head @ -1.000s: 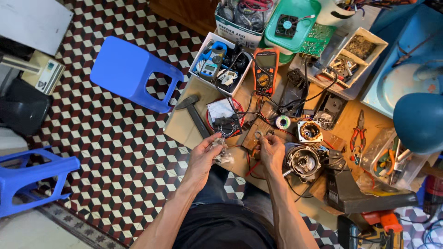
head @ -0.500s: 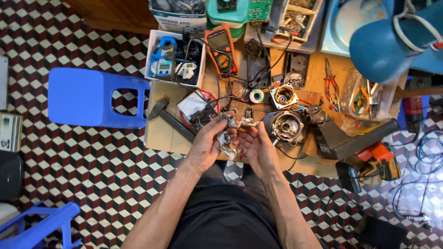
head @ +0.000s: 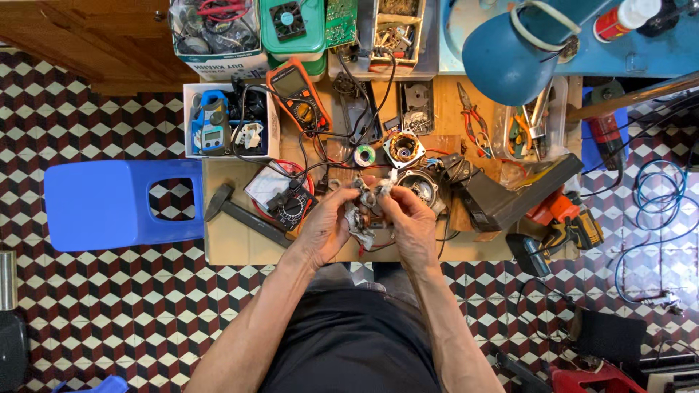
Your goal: The person works at a cluttered workbench repairing a small electric motor. They use pliers on the motor housing, pull a white wire through the housing, wipe parts with a cloth, and reposition the motor under a desk lamp while handling its components.
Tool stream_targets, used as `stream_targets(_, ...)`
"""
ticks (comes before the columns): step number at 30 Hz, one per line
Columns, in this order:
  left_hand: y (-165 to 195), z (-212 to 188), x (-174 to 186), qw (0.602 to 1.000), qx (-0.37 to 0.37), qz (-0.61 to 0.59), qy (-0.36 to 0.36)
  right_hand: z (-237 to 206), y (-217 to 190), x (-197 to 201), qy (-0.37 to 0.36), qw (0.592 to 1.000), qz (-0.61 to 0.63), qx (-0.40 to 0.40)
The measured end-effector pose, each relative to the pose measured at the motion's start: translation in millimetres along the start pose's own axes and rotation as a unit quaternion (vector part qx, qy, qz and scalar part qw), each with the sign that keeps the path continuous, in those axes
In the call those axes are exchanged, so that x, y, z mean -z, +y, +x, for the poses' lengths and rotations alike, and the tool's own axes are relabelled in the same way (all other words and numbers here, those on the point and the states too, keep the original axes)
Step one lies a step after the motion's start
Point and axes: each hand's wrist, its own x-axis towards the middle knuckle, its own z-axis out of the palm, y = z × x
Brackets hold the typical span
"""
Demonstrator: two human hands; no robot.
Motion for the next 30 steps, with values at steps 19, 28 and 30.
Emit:
stream_targets(19,-54.2,90.4,-70.0,0.986,0.024,-0.146,0.073,30.1,-77.6,54.7,0.039,0.950,-0.239,0.197)
stream_targets(28,-49.6,101.3,-104.2,0.985,-0.065,0.126,0.095,22.1,-100.9,51.7,0.081,0.948,-0.265,0.157)
stream_targets(30,-40.4,106.7,-105.8,0.985,-0.085,0.062,0.139,16.4,-93.3,44.8,0.060,0.958,-0.246,0.133)
